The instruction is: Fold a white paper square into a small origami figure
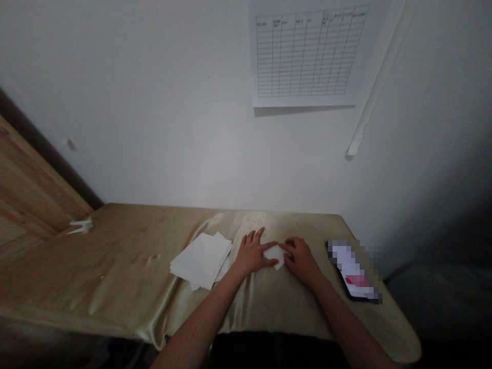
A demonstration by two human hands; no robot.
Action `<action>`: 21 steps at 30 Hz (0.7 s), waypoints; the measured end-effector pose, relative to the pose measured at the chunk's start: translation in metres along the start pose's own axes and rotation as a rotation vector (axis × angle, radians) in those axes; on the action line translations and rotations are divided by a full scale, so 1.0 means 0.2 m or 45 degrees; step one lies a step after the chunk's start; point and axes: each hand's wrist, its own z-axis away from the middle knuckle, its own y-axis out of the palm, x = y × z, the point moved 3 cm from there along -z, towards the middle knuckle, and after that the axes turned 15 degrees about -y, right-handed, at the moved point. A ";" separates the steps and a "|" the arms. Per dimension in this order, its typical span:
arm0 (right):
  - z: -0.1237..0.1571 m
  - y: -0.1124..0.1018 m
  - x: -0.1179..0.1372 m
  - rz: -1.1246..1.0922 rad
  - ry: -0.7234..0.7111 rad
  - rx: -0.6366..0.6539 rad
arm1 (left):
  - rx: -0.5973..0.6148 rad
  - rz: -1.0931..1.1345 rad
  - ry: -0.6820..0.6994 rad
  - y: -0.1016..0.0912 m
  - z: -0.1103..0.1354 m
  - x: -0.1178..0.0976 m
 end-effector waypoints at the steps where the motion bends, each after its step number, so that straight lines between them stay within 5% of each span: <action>1: 0.00 0.00 0.00 0.009 0.000 0.002 | 0.006 0.001 -0.006 0.00 0.00 0.00; 21: -0.02 -0.09 0.04 0.209 0.051 0.059 | 0.012 0.001 -0.019 0.02 0.00 0.02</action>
